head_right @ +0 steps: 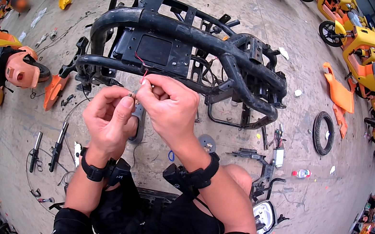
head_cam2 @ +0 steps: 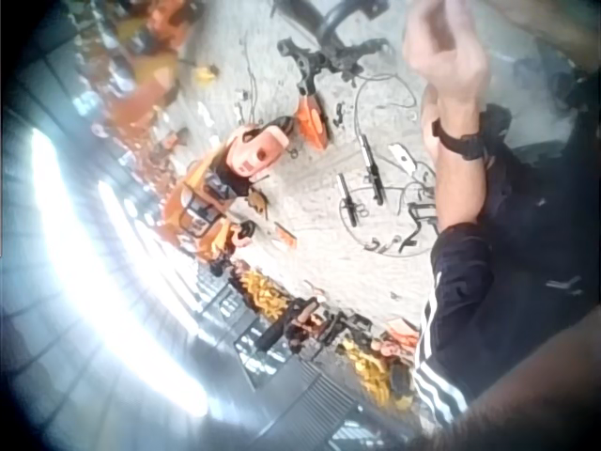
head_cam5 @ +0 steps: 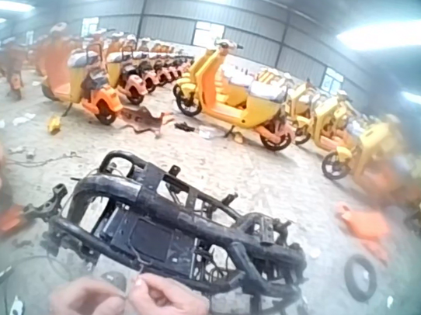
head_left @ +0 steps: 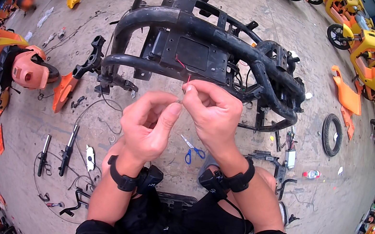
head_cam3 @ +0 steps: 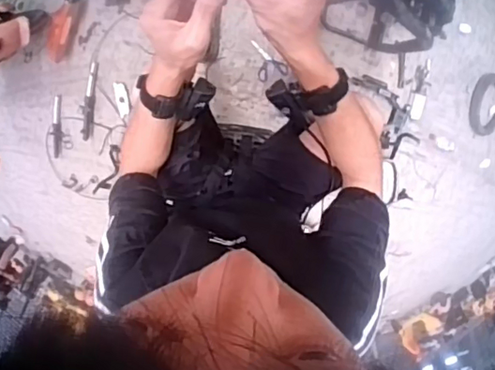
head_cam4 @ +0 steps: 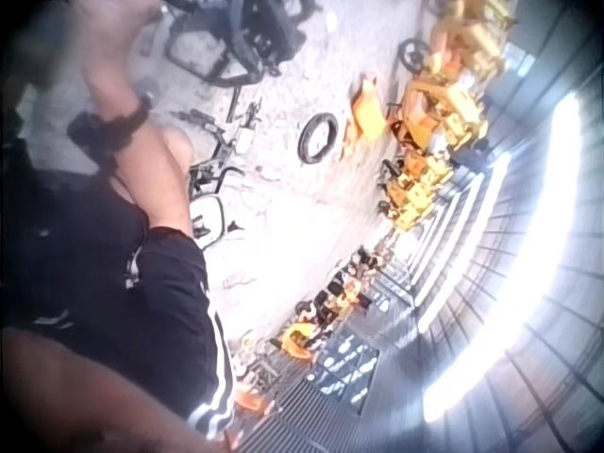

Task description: The person works on the electrical wiring of a motorcycle frame, handling a red wire and small metal terminals while using a pair of scissors to trim material.

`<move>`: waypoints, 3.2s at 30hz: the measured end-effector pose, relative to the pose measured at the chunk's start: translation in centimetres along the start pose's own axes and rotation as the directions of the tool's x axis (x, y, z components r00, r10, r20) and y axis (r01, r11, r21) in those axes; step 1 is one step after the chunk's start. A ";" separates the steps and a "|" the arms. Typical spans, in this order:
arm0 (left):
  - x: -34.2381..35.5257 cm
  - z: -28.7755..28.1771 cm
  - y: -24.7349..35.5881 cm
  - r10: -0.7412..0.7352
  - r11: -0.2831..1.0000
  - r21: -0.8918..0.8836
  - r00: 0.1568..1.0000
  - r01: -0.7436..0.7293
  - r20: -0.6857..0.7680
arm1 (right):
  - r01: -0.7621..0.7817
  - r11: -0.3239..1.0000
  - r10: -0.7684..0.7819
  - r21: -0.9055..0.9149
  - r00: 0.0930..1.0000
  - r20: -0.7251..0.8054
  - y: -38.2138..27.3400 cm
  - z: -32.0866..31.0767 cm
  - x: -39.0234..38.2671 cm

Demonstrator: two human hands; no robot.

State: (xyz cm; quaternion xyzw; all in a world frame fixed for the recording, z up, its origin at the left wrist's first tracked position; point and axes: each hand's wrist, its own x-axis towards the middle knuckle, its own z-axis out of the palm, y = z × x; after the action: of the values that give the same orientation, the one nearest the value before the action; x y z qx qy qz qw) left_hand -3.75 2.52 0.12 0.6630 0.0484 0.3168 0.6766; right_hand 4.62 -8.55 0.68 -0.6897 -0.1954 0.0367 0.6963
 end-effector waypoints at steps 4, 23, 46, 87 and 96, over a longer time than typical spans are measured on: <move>-0.1 -0.1 0.0 -0.007 1.000 0.009 1.000 0.007 -0.002 | 0.023 0.999 -0.023 -0.038 1.000 0.003 0.3 -0.2 0.2; 0.1 -0.2 0.1 0.016 0.999 0.044 1.000 -0.016 -0.005 | 0.344 0.918 -0.346 -0.199 0.938 0.028 -0.3 -0.7 0.8; 1.0 -1.1 1.2 0.112 0.943 0.291 0.976 -0.164 0.187 | 0.196 0.944 -0.049 -0.267 0.880 0.473 -5.3 -4.7 4.7; 1.9 -1.9 -0.1 0.357 0.889 0.208 0.901 -0.409 0.246 | 0.279 0.822 0.105 -0.497 0.783 0.613 -7.3 -2.5 6.1; 1.9 -2.0 0.0 0.350 0.902 0.179 0.907 -0.394 0.233 | 0.235 0.837 0.106 -0.494 0.817 0.567 -6.8 -2.4 5.7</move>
State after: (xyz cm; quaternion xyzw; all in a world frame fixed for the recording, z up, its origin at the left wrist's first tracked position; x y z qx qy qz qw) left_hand -3.24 5.20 0.57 0.7592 -0.1111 0.3665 0.5263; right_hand 9.13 -9.29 8.62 -0.8068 -0.4220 0.1609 0.3810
